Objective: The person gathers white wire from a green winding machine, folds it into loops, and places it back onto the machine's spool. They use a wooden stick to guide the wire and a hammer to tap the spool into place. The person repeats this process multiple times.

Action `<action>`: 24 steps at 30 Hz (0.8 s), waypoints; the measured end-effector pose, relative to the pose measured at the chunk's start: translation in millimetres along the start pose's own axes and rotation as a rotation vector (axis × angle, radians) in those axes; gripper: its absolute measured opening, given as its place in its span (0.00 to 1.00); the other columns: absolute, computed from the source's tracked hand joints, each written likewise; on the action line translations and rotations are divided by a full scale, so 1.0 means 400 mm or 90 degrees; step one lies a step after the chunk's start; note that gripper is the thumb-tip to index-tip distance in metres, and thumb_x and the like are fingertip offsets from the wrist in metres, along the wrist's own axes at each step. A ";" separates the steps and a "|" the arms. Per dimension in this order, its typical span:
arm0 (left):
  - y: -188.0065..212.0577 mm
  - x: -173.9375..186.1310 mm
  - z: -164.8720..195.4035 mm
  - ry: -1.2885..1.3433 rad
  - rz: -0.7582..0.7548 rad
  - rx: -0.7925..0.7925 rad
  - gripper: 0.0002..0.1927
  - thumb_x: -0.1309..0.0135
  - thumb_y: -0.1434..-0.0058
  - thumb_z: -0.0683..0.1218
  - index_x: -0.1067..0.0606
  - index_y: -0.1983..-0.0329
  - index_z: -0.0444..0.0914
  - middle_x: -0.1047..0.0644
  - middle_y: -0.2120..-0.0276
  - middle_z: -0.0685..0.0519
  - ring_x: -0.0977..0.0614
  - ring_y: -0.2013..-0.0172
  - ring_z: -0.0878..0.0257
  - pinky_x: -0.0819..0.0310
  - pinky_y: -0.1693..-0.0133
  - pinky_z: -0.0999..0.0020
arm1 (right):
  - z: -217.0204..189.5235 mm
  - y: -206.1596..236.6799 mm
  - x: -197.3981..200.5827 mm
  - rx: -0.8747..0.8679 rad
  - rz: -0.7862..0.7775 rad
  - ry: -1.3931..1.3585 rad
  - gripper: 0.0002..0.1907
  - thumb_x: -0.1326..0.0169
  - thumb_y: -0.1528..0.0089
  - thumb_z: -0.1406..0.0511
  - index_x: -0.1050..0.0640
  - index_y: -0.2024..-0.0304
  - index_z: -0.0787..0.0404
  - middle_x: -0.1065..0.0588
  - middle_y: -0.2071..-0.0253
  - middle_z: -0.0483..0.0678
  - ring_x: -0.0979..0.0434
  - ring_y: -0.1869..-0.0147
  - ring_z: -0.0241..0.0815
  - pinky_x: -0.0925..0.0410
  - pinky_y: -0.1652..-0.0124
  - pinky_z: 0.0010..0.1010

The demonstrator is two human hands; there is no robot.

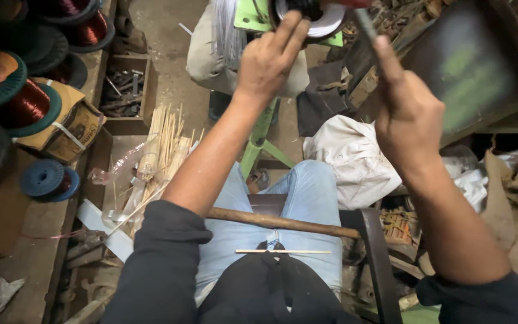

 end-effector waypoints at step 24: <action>-0.028 0.037 -0.058 0.317 -0.051 0.421 0.31 0.60 0.22 0.64 0.43 0.24 0.45 0.18 0.54 0.38 0.18 0.58 0.34 0.25 0.58 0.43 | -0.036 0.072 -0.248 -0.296 0.077 -0.316 0.26 0.52 0.27 0.70 0.34 0.26 0.53 0.26 0.68 0.58 0.27 0.69 0.42 0.32 0.64 0.34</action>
Point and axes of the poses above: each hand's wrist, its own y-axis away from the middle knuckle, its own x-axis out of the back of the hand, z = x × y, the point moved 3 cm from there along -y, towards the middle knuckle
